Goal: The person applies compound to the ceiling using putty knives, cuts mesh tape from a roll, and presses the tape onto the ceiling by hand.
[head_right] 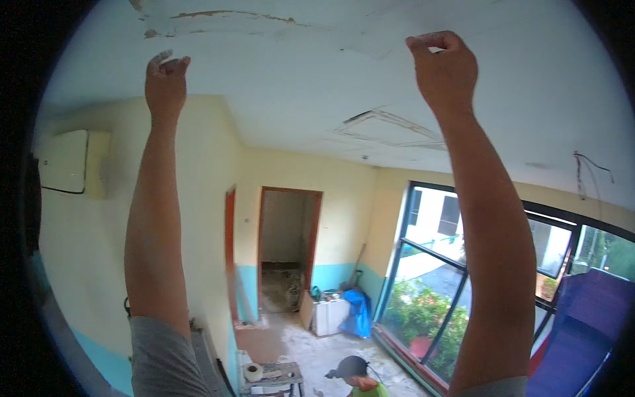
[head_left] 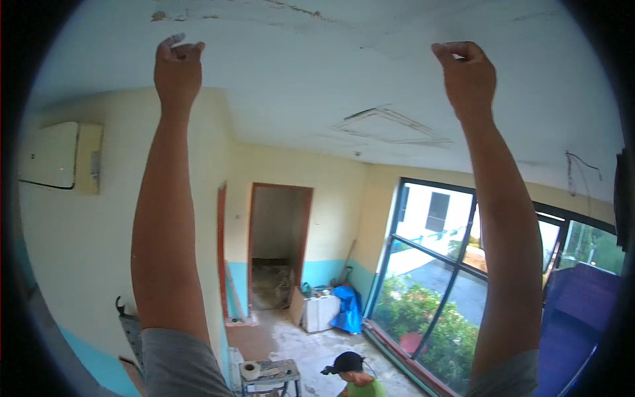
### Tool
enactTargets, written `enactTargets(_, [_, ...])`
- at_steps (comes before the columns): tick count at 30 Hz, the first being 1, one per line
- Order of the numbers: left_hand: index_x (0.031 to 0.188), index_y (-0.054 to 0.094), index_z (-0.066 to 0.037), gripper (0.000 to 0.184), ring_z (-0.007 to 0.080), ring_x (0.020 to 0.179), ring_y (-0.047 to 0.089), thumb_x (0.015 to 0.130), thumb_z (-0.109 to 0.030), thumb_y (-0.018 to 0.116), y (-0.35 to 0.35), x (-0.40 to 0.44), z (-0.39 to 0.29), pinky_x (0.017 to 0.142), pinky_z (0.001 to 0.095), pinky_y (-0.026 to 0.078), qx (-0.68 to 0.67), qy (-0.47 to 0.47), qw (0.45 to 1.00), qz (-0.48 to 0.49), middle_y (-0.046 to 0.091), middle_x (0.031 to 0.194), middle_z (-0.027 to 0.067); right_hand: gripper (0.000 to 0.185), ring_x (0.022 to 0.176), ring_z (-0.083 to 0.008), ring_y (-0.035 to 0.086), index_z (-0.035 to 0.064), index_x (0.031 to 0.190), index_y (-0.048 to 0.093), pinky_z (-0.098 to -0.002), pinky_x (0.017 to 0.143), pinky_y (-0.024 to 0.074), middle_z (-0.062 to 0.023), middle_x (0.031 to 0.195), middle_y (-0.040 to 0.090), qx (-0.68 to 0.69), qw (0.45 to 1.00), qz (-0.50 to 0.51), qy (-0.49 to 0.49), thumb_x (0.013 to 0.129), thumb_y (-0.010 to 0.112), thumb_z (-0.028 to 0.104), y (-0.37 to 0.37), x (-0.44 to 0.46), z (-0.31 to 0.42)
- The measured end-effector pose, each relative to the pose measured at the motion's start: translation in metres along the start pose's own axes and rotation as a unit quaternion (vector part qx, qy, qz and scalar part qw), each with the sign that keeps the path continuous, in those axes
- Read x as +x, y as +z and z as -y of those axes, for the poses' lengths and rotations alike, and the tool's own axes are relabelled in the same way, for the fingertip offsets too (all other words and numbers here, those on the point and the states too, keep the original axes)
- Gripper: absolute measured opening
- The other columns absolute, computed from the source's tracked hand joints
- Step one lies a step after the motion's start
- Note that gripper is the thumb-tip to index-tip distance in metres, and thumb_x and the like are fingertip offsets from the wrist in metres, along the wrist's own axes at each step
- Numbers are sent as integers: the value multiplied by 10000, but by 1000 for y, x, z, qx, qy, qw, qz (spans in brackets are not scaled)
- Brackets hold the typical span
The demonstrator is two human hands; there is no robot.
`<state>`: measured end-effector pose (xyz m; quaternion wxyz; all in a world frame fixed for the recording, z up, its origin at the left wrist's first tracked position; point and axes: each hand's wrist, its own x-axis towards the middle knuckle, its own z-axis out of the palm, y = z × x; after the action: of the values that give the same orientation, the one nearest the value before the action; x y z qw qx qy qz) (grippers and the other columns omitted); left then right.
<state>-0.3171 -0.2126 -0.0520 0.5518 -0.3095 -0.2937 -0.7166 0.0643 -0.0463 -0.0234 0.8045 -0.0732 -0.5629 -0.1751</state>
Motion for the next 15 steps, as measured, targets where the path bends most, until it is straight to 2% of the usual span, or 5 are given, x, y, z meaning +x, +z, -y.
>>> enactTargets(2, [1196, 541, 8, 431, 146, 785, 634, 840, -144, 731, 26, -33, -12, 767, 275, 486, -58, -48, 997, 26, 713, 889, 53, 270, 714, -198, 632, 67, 919, 710, -341, 725, 502, -49, 782, 691, -57, 997, 4, -42, 827, 728, 320, -44, 18, 2])
enactTargets(4, [1202, 534, 16, 443, 137, 788, 627, 841, -144, 735, 66, -64, -10, 767, 276, 482, -172, -93, 980, 30, 708, 881, 55, 277, 697, -180, 617, 68, 936, 710, -326, 707, 495, -46, 776, 685, -119, 988, -10, -102, 828, 723, 323, -88, 32, 12])
enactTargets(8, [1196, 524, 36, 460, 129, 783, 613, 841, -150, 749, 122, -110, -66, 763, 268, 472, -350, -232, 906, 51, 697, 869, 59, 266, 657, -132, 582, 82, 949, 714, -289, 674, 480, -41, 770, 676, -190, 969, -30, -153, 842, 707, 326, -160, 55, 56])
enactTargets(11, [1215, 501, 42, 469, 126, 777, 604, 852, -132, 743, 156, -131, -118, 753, 251, 467, -435, -273, 857, 38, 688, 870, 63, 250, 629, -104, 554, 97, 953, 717, -268, 654, 467, -31, 772, 676, -279, 931, -52, -230, 855, 692, 325, -202, 69, 92])
enactTargets(15, [1236, 475, 53, 473, 111, 778, 596, 867, -106, 724, 171, -139, -175, 745, 228, 461, -505, -295, 811, 27, 689, 885, 64, 279, 671, -108, 588, 111, 983, 719, -267, 696, 478, -7, 800, 685, -341, 904, -70, -249, 857, 702, 360, -238, 91, 132])
